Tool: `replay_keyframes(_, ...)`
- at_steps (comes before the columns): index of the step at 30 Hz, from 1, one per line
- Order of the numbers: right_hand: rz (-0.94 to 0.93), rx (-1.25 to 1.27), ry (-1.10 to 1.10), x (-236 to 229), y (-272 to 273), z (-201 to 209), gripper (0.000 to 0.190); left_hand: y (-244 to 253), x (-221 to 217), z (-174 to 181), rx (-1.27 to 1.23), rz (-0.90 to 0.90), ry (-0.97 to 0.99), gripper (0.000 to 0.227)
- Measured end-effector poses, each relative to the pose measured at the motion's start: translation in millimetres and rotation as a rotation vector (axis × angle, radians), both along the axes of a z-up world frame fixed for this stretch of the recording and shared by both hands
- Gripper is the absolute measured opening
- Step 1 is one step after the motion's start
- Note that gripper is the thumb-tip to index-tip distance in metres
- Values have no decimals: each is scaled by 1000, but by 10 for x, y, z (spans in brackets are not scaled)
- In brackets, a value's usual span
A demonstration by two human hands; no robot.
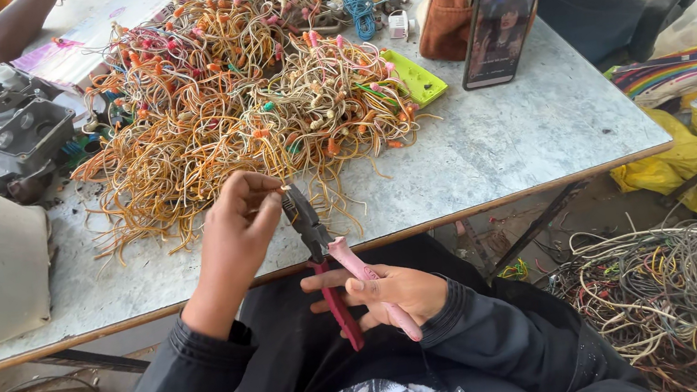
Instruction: The person uses pliers to repeatedly cut the ends of small wires from a tangled pile of decorative light strings. The person picks individual wires, clips them, and drops the cut pieces onto the table, continuing this process throughout the clip.
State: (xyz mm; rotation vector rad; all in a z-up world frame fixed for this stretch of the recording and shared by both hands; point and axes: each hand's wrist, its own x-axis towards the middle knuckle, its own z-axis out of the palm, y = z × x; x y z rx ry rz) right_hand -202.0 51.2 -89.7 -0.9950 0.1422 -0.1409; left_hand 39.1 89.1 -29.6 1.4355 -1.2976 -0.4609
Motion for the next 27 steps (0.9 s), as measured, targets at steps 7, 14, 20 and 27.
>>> replay_keyframes(7,-42,-88,42,-7,4,-17,76,262,-150,134,-209,32,-283,12)
replay_keyframes(14,-19,5,21,32,17,-49,84,375,-129,-48,-208,78,-205,17)
replay_keyframes(20,-19,-21,-18,16,47,-22,86,390,-137,-111,-183,53,-148,18)
replay_keyframes(27,-42,-50,-16,12,64,-3,83,362,-160,-188,-121,19,111,23)
